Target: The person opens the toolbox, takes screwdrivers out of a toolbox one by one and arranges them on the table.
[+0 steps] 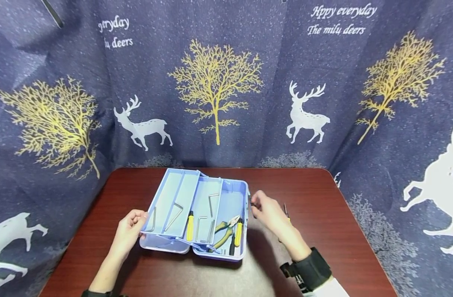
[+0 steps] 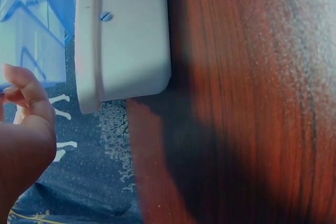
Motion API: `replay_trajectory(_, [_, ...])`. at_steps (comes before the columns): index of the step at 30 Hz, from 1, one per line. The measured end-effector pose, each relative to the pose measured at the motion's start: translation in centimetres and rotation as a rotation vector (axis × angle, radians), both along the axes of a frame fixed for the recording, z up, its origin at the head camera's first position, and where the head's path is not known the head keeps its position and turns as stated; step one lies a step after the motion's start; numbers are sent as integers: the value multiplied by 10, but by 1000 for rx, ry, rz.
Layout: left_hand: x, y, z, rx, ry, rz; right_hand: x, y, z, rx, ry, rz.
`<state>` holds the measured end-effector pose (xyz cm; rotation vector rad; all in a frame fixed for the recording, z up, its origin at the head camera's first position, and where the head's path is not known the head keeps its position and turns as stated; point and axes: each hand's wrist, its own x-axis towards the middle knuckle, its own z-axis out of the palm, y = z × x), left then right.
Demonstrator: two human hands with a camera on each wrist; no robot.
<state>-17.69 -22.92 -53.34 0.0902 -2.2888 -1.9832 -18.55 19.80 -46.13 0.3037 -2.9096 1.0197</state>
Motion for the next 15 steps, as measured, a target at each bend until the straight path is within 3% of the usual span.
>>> replay_trajectory(9, [1,-1,-2,10,5,-3,11,69,-13,48,-110,-179])
replay_trajectory(15, [0,-1,-1,15,18,-7,13,98,-35,79,-162,-263])
